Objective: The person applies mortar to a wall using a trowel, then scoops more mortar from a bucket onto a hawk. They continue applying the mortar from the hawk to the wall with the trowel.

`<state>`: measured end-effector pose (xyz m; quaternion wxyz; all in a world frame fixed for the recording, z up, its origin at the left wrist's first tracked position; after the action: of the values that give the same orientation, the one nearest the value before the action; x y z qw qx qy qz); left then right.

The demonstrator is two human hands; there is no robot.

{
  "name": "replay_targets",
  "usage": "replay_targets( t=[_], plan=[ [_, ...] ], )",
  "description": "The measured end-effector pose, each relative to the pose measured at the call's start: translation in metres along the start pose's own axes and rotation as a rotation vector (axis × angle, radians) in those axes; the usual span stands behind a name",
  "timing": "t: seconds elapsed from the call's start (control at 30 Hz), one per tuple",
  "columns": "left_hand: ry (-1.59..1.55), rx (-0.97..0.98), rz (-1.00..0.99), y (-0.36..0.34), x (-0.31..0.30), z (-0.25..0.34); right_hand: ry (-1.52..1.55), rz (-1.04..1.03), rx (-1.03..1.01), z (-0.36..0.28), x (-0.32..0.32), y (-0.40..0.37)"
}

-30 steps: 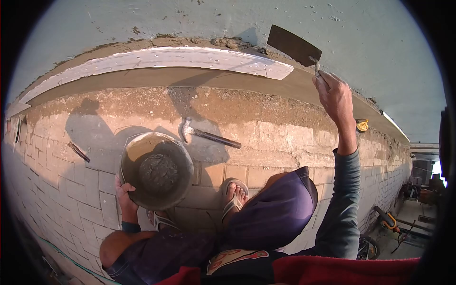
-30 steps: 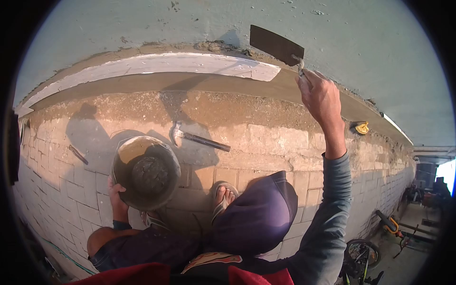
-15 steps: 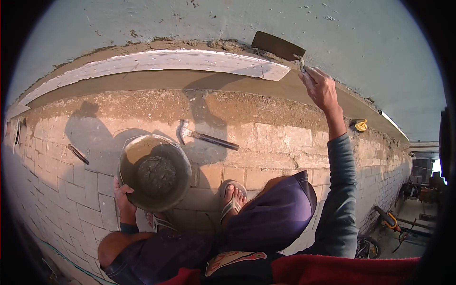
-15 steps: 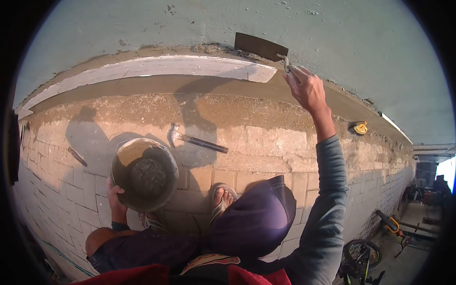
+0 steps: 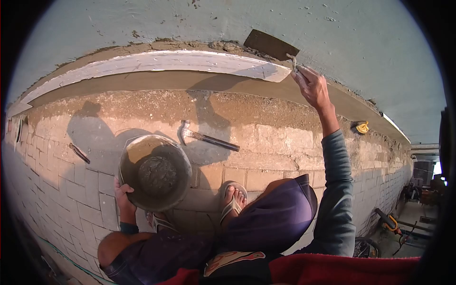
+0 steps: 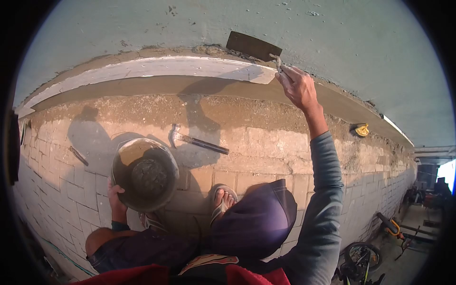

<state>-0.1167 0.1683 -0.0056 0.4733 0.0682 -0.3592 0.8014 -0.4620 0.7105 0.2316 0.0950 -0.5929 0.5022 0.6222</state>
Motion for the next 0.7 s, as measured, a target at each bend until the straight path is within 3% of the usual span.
replay_targets(
  t=[0.23,0.3,0.53,0.63,0.7],
  plan=[
    [0.014,0.013,0.005,-0.003,0.006,0.004,-0.005,0.054,-0.007,-0.001,-0.005,-0.004],
    [0.039,0.007,0.035,-0.004,0.003,0.003,-0.148,0.005,-0.044,-0.007,-0.005,-0.003],
    [0.008,0.023,0.003,-0.007,0.016,0.008,-0.123,-0.061,-0.098,-0.012,-0.008,-0.008],
    [0.009,0.017,0.026,-0.01,0.022,0.008,-0.03,0.007,0.014,-0.004,-0.016,-0.006],
    [0.006,0.013,0.041,-0.011,0.024,0.01,-0.094,-0.018,-0.049,-0.011,-0.011,-0.003]
  ],
)
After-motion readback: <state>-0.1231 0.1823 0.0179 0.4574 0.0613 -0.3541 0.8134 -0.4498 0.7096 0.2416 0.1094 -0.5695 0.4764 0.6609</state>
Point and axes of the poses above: each hand's wrist, its own y-axis towards the middle knuckle, its own x-axis out of the palm, z = x × y, the point moved 10 cm from there along y, towards the middle knuckle, and after that the axes turned 7 degrees about -x, right-handed, at the moved point
